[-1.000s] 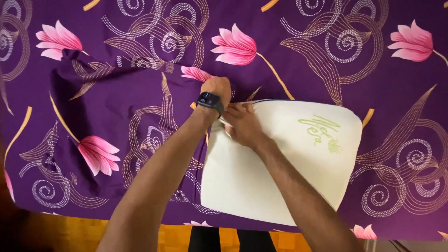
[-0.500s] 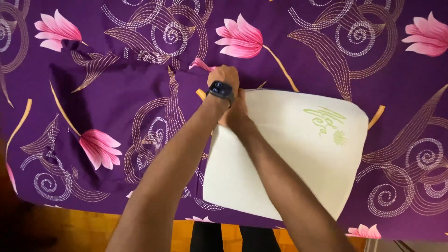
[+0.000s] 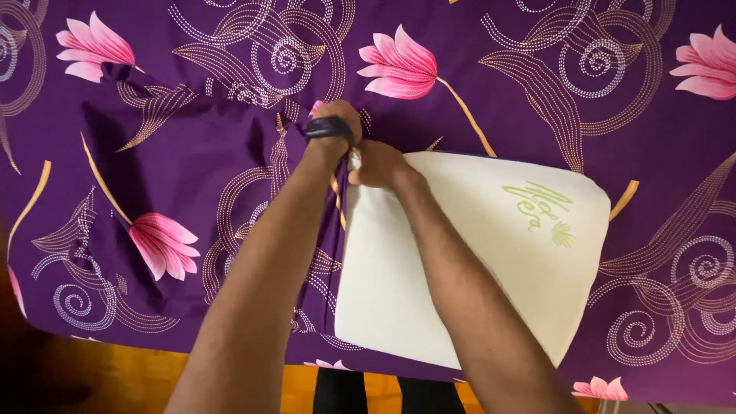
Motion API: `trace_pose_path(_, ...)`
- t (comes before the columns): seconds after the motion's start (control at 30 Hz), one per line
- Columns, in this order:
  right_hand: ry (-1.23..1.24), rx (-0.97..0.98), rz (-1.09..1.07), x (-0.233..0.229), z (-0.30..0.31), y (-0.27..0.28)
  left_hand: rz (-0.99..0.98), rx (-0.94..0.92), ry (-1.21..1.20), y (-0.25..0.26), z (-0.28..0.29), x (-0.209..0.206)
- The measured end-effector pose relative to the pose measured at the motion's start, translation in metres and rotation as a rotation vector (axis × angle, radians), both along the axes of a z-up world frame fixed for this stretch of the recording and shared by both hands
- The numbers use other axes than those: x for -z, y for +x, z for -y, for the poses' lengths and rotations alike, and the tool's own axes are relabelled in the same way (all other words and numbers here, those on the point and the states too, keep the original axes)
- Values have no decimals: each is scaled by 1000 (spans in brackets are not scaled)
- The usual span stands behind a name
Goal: The person spreads a purple floral bedsheet over a mattress, tucks the edges, and smooths the surface. Then the person picks up a pillow and a matching pillowcase, inserts the pillow into the case, and places the pillow on the bed.
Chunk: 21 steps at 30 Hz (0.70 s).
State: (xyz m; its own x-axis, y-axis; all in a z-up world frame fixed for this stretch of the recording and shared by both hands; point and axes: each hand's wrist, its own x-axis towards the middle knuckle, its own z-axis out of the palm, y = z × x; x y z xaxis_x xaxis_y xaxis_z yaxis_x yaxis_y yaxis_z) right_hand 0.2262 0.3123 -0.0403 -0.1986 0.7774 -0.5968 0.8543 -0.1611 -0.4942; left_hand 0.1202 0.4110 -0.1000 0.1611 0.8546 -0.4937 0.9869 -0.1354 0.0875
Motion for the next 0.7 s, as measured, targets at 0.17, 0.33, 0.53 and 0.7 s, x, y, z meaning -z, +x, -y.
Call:
trace_pose_path(0.17, -221, -118, -319, -84, 4, 12, -434, 548, -118, -13, -5, 58)
trace_pose_path(0.33, -279, -164, -324, -65, 8, 7, -569, 247, -99, 40, 34, 14)
trace_pose_path(0.53, -251, -246, -293, -25, 33, 10, -314, 546, 99, 57, 70, -6)
trace_pose_path(0.7, -240, -129, 11, 39, 92, 18, -230, 288, 234, 100, 124, -13)
